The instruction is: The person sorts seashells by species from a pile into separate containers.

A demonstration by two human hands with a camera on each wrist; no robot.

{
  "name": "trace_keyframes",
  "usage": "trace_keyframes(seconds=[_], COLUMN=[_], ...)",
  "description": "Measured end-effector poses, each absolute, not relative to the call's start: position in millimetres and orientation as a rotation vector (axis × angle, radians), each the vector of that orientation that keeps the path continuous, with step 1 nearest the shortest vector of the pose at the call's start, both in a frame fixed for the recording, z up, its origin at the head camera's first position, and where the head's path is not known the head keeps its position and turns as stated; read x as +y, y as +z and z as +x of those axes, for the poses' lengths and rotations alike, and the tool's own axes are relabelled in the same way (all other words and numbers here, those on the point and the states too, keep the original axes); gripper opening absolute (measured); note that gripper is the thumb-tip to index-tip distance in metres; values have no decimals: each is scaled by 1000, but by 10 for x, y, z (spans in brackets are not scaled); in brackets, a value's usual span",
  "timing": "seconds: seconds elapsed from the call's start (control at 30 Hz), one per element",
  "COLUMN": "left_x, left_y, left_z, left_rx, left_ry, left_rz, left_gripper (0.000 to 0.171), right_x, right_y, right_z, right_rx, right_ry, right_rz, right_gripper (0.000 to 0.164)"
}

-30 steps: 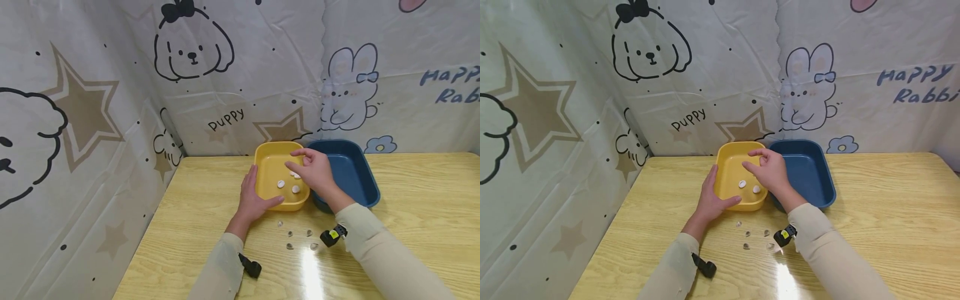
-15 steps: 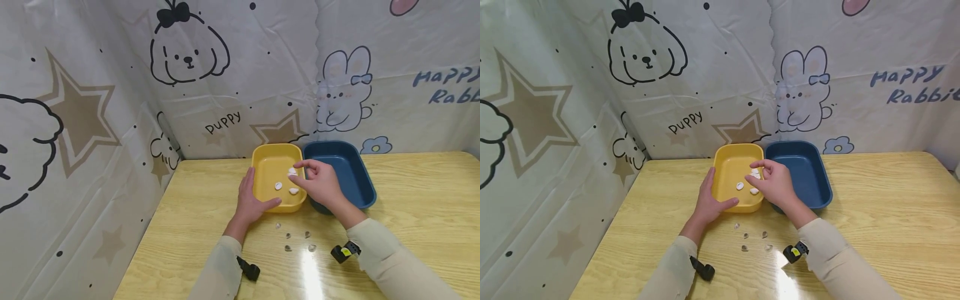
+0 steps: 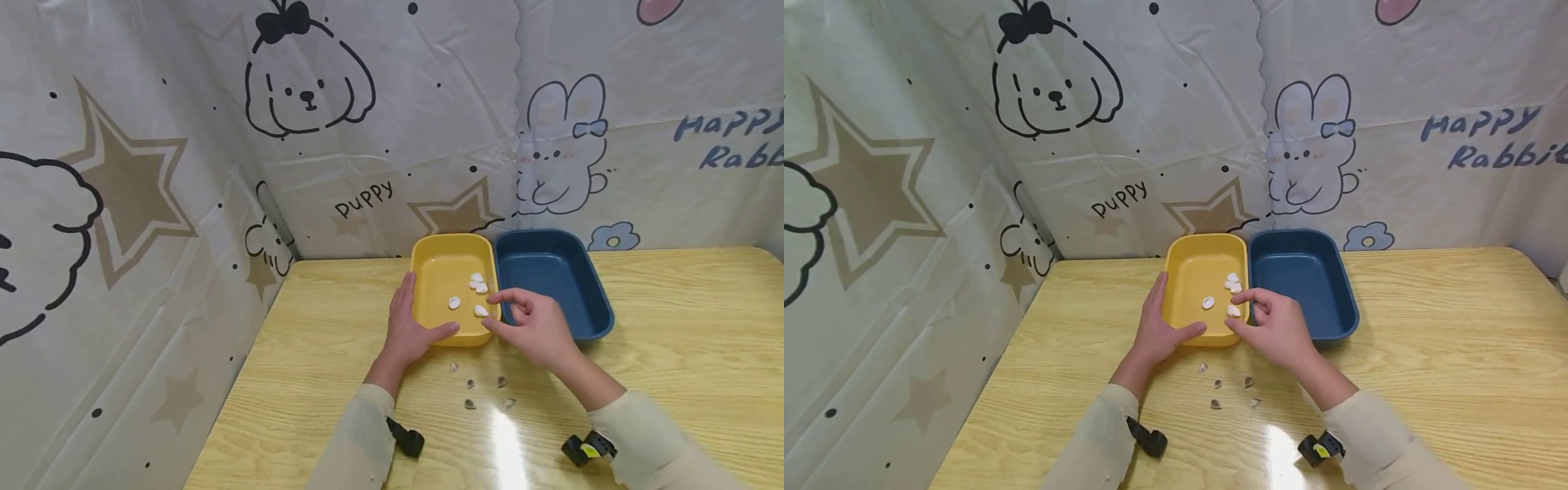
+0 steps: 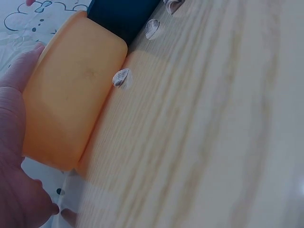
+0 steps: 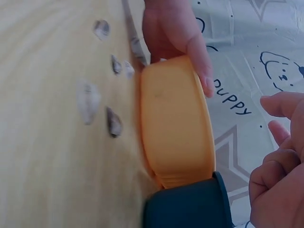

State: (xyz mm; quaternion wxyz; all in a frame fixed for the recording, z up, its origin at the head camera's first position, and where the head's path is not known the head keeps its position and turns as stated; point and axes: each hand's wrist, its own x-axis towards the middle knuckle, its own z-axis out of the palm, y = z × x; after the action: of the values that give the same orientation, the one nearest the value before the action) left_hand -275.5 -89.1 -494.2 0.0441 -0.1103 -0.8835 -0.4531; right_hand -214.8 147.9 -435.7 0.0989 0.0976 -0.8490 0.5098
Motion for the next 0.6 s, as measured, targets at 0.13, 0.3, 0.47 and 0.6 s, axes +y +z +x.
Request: trace_keyframes(seconds=[0.13, 0.3, 0.47, 0.6], left_x=[-892, -893, -892, -897], left_y=[-4939, -4941, -4930, -4929], left_z=[-2752, -2753, -2747, -2747], left_rx=[-2699, -2700, -2702, -2706], left_ry=[-1386, -1388, -1400, -1403], left_rz=[-329, -326, -316, -313], left_gripper=[124, 125, 125, 125], right_x=[1482, 1510, 1559, 1602], right_y=[-4412, -4494, -4569, -4635], right_z=[-2027, -1903, -1811, -1759], right_rx=[-2533, -2547, -2560, -2585], right_ry=[1482, 1489, 1492, 1473], right_rz=[311, 332, 365, 372], right_gripper=[27, 27, 25, 24])
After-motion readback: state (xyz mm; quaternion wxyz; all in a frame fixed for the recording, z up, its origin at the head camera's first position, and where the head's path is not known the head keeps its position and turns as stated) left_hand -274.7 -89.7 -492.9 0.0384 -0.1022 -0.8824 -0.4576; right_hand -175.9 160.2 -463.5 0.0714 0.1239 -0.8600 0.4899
